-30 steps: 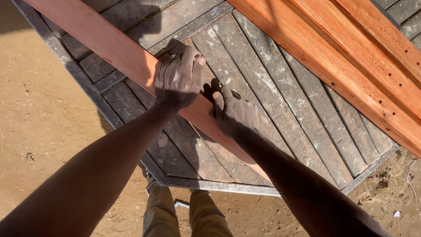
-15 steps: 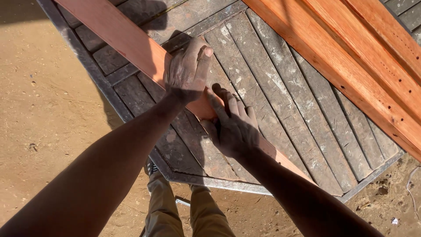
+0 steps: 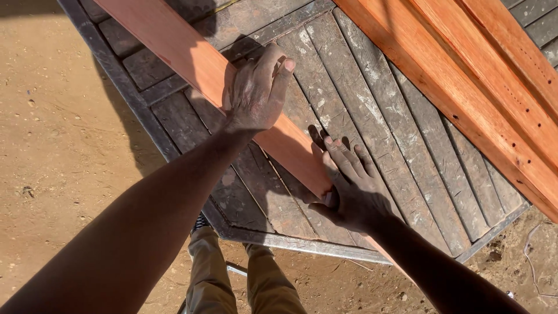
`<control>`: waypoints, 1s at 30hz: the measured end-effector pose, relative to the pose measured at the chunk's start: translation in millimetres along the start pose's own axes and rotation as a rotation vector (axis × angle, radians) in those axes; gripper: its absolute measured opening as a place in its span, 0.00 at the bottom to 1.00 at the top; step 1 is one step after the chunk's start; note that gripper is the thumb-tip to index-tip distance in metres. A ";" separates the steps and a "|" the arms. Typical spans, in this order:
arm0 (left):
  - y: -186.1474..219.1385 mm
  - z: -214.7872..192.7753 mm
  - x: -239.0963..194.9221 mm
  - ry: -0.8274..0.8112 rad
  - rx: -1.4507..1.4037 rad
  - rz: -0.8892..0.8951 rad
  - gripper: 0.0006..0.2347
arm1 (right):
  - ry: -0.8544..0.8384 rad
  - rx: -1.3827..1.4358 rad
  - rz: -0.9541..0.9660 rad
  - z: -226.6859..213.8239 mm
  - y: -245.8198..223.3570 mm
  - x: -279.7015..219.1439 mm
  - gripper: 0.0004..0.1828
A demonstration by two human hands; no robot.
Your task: Sanding the edges and surface of a wooden plank using sandpaper
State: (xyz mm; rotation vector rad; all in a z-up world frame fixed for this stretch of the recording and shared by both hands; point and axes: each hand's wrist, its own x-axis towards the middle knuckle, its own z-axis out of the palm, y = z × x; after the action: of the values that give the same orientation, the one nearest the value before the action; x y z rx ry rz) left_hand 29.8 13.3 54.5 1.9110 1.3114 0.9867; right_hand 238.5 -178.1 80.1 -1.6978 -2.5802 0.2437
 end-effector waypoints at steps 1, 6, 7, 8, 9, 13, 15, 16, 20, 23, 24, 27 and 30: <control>-4.6 1.5 1.7 0.013 -0.031 0.051 0.23 | -0.011 -0.010 -0.018 2.3 -7.3 32.5 0.59; -0.2 -6.0 -2.1 0.025 -0.178 0.042 0.26 | -0.079 0.060 -0.029 7.8 -24.2 93.3 0.67; 2.0 -10.3 -3.8 0.074 -0.385 -0.057 0.25 | -0.017 0.136 0.100 2.6 -28.4 86.7 0.60; 5.1 -12.5 -1.2 0.126 -0.595 -0.144 0.25 | 0.050 0.205 0.229 -3.3 -28.5 81.8 0.54; 12.8 -16.5 -17.8 0.135 -0.578 -0.137 0.25 | 0.061 0.214 0.215 11.8 -26.8 73.1 0.54; 35.6 -3.2 -106.1 0.533 -0.411 -0.331 0.10 | 0.493 0.467 0.592 38.3 -13.7 68.0 0.17; 51.6 2.8 -155.4 0.615 -0.313 -0.334 0.12 | 0.466 0.482 0.724 26.8 -26.2 79.5 0.12; 64.3 5.3 -172.7 0.498 -0.336 -0.317 0.13 | 0.503 0.629 0.729 14.8 -33.8 87.3 0.08; 106.4 7.8 -189.4 0.360 -0.571 -0.448 0.17 | 0.453 1.291 0.585 11.0 -69.0 109.3 0.08; 121.4 -20.0 -163.2 0.532 -0.558 -0.511 0.16 | 0.272 1.698 0.616 22.2 -91.9 104.0 0.06; 108.2 -25.1 -156.7 0.540 -0.555 -0.510 0.16 | 0.266 1.700 0.609 13.4 -82.9 96.2 0.06; 56.7 -37.7 -133.8 0.748 -0.197 -0.303 0.08 | 0.377 0.645 0.829 10.7 -42.5 83.6 0.15; 12.8 -51.7 -113.2 0.849 -0.092 -0.167 0.05 | 0.438 0.182 0.552 30.0 -10.3 86.8 0.17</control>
State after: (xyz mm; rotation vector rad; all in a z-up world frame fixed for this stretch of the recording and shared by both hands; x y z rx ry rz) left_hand -33.6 -93.9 65.9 1.2966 1.7870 1.8309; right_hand 190.9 -105.8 47.7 -2.0724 -1.7052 0.1001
